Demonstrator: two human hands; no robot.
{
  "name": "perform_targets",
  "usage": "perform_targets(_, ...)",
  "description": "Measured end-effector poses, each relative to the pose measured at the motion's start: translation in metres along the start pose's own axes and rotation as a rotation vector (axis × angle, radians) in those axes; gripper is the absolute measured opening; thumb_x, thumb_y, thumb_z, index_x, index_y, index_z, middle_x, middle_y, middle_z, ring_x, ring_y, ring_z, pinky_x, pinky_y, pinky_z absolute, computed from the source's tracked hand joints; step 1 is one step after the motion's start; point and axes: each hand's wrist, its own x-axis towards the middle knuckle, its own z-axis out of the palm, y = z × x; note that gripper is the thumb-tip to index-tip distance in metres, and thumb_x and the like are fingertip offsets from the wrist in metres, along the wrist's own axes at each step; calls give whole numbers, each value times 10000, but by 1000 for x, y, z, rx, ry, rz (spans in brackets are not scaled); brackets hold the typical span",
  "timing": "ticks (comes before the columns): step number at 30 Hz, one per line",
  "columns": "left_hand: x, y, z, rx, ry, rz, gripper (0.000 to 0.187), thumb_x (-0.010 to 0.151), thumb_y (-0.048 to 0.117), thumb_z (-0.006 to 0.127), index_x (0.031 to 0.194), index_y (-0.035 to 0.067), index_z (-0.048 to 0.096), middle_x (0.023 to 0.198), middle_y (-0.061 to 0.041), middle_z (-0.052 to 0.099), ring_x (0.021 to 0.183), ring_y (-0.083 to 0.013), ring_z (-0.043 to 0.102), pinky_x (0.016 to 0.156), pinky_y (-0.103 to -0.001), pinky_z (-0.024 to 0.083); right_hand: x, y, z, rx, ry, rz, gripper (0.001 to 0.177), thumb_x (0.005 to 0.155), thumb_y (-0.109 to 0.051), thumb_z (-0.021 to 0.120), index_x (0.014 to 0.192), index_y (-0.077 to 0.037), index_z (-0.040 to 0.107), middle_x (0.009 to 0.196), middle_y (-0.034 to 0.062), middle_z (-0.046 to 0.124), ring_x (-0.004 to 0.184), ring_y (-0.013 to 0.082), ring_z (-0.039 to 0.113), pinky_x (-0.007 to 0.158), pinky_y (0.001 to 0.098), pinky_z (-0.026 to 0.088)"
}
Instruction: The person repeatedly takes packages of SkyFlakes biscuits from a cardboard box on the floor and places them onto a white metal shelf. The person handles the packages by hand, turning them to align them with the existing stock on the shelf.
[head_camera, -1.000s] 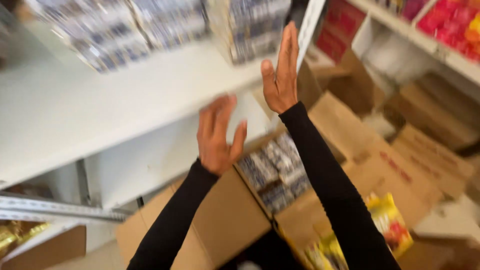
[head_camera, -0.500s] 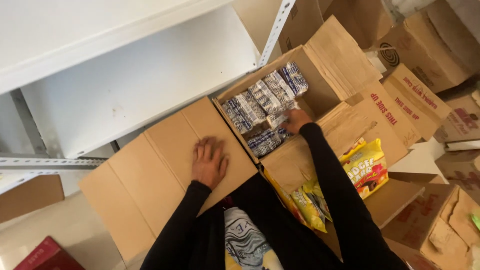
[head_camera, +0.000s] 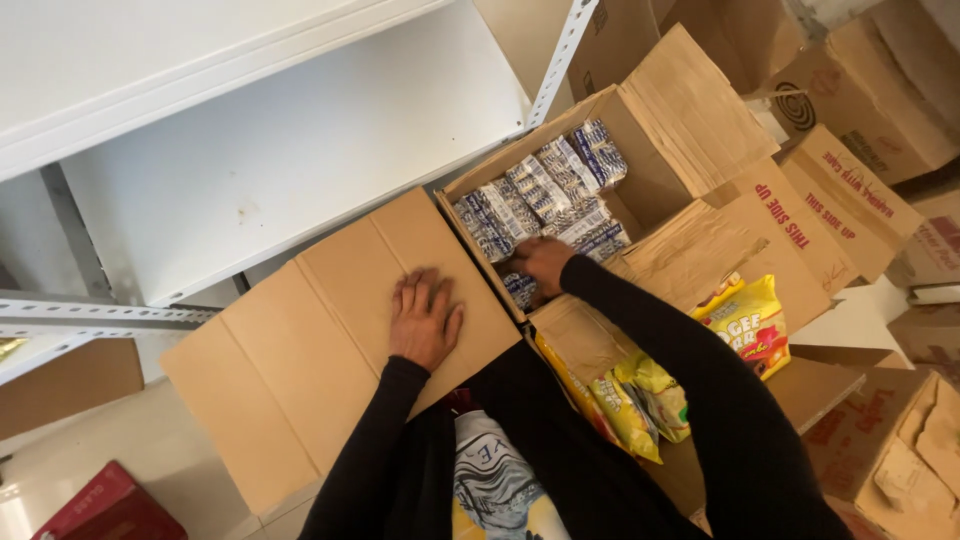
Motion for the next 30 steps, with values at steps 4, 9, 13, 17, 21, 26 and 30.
perform_targets(4,-1,-2,4,18,15,-16,427,941,301,671,1282,47,644,1418,-186,522,1367,-404,434,1175,-575,310,12,-2,-5,-4,38,-153,873,538,-517,917,1288,-178,623,1181,98,643,1166,324,587,922,507,504)
perform_targets(9,2,-2,4,-6,9,4,428,949,293,673,1293,40,641,1422,-184,519,1384,-396,431,1190,-568,305,12,-15,8,-121,62,-74,888,590,-417,863,1360,-93,562,1174,101,676,1118,297,624,921,454,480)
perform_targets(13,1,-1,4,-15,9,-3,428,944,292,675,1290,43,642,1419,-179,522,1382,-396,431,1192,-568,304,19,-27,7,-140,38,-4,897,577,-413,864,1354,-109,536,1158,98,673,1115,290,612,928,487,447)
perform_targets(17,1,-1,4,-16,10,3,424,945,292,674,1290,48,643,1417,-178,522,1379,-396,432,1188,-569,304,19,-29,3,-132,-7,66,874,572,-409,882,1327,-147,527,1156,106,677,1115,313,615,913,544,437)
perform_targets(21,-1,-2,3,-12,13,3,427,938,298,673,1287,55,645,1414,-175,523,1379,-397,430,1183,-574,302,13,-27,-4,-11,-34,89,793,621,-347,857,1329,-166,548,1135,120,693,1109,345,643,944,528,470)
perform_targets(26,-6,-8,9,-22,30,-7,424,935,297,669,1283,56,643,1416,-177,524,1387,-388,429,1188,-573,302,-3,-19,-13,126,136,-2,753,587,-234,827,1302,-193,593,1121,115,702,1102,342,650,967,510,474)
perform_targets(30,-7,-8,8,-27,37,-12,423,935,295,669,1283,57,644,1416,-180,522,1387,-388,427,1187,-572,303,-9,-8,-5,199,220,-22,711,557,-175,815,1242,-199,627,1154,108,699,1160,336,632,1005,500,466)
